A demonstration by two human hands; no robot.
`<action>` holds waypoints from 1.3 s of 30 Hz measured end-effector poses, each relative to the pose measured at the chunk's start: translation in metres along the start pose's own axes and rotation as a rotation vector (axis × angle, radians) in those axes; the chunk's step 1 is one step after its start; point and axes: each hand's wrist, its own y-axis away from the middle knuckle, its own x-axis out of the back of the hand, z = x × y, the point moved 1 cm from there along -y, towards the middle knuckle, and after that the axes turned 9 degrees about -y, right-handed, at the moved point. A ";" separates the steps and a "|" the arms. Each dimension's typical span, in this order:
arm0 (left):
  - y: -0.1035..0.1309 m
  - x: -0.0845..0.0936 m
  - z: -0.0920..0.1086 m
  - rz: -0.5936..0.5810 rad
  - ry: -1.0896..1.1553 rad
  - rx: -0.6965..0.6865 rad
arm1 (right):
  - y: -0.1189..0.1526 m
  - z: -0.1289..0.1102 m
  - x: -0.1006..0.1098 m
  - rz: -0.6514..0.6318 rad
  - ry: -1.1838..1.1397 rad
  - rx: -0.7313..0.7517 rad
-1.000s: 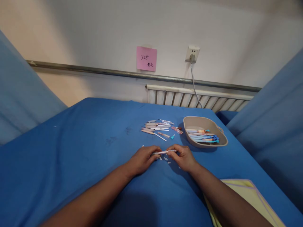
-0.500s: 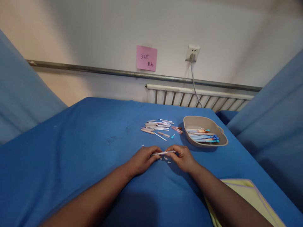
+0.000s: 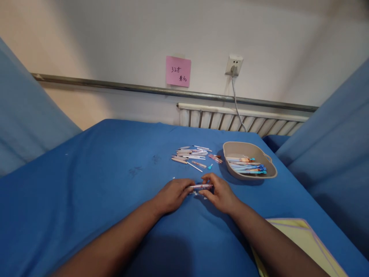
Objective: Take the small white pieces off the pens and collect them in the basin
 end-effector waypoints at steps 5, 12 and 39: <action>-0.001 0.001 0.003 -0.060 -0.001 0.023 | 0.000 0.001 0.002 -0.083 0.116 0.099; 0.002 0.000 0.005 -0.024 -0.057 0.071 | -0.002 0.003 -0.005 -0.093 0.102 -0.030; -0.003 0.001 0.002 -0.080 -0.143 0.109 | -0.003 -0.005 -0.005 -0.102 0.129 0.001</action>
